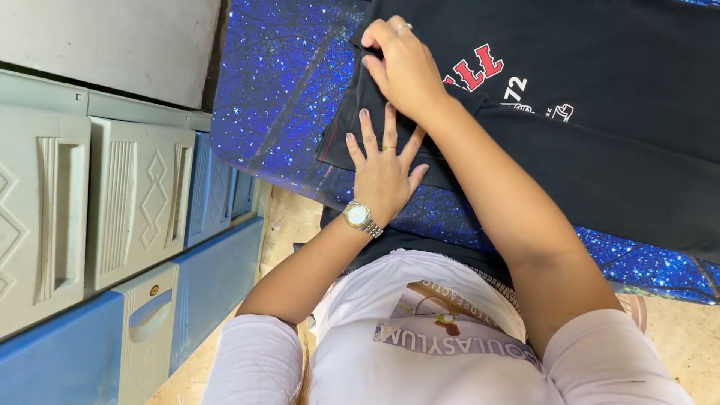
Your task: The person folds several t-shirts one by one on a table. They smooth each shirt, fold the sleeves and sides, then fold the body into a compact rectangle before stacking the finished items.
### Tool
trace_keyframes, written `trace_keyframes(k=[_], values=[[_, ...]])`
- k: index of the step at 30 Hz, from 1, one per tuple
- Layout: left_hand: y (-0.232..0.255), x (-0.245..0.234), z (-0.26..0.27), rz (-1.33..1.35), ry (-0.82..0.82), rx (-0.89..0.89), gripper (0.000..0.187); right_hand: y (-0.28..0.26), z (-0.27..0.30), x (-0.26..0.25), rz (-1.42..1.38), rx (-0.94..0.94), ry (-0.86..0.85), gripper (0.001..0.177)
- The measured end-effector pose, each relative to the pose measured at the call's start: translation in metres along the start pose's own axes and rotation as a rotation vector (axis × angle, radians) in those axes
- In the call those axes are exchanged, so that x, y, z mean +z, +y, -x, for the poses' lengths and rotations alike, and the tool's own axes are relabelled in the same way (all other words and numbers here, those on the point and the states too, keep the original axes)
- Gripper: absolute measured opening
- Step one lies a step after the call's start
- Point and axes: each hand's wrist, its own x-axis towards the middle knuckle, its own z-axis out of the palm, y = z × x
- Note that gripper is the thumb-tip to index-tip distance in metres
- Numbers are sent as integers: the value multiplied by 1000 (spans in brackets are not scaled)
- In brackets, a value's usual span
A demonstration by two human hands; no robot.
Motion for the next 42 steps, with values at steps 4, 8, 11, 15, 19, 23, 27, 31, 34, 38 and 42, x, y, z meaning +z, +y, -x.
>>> trace_keyframes(k=[4, 8, 11, 15, 19, 23, 27, 31, 34, 38, 42], values=[[-1, -3, 1, 22, -39, -2, 69, -25, 66, -20, 77, -66, 17, 54], [-1, -8, -2, 32, 46, 30, 64, -30, 120, -36, 318, 153, -135, 62], [5, -6, -15, 17, 31, 46, 57, -28, 146, -42, 380, 205, -133, 62], [9, 1, -52, 113, 256, 98, 57, -28, 162, -42, 449, 172, -150, 66], [-14, -7, -73, 153, 364, 30, 50, -27, 167, -43, 456, 116, -79, 64], [-52, -25, -78, 197, 234, -370, 31, -27, 172, -39, 416, 121, -14, 57], [-63, -30, -79, 200, 131, -458, 25, -27, 171, -40, 413, 108, 2, 55], [-56, -22, -77, 173, 435, -256, 17, -27, 172, -41, 406, 106, 3, 55], [-55, -16, -77, 238, 465, -226, 19, -26, 172, -40, 403, 105, 10, 55], [-56, -11, -78, 323, 424, -275, 29, -24, 172, -40, 403, 108, 9, 54], [-55, -11, -76, 219, 422, -233, 34, -25, 171, -40, 395, 104, 6, 55]])
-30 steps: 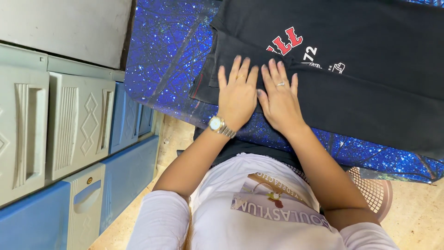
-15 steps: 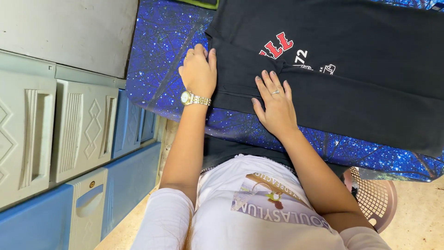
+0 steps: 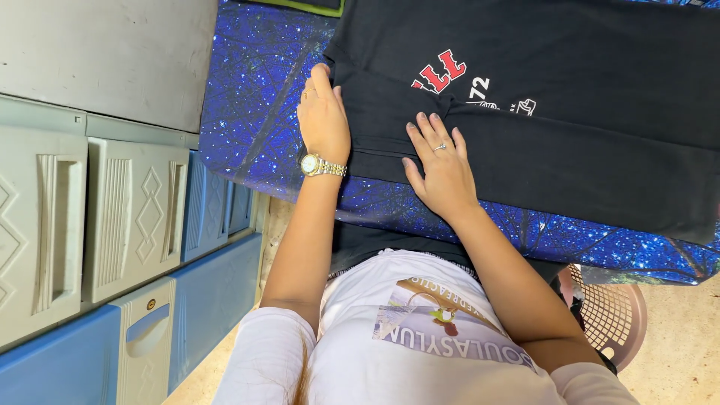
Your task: The person folds several t-shirts one by one on a table. They smooth each shirt, fold the sleeves and sides, then fold the body into a compact rectangle before stacking the finished items.
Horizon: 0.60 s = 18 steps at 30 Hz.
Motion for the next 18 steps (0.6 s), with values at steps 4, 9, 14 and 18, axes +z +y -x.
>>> trace_keyframes(k=[4, 9, 14, 18], values=[[14, -12, 2, -77, -8, 25, 61, -5, -2, -9, -72, 16, -7, 53], [43, -16, -9, 55, 16, 217, 57, 18, -4, -40, -468, 131, 94, 37], [51, 19, -62, 239, -95, 350, 43, 120, -14, -78, -220, 146, 399, 29], [40, 66, -119, 206, -41, 346, 35, 245, -20, -108, -81, 330, 603, 25]])
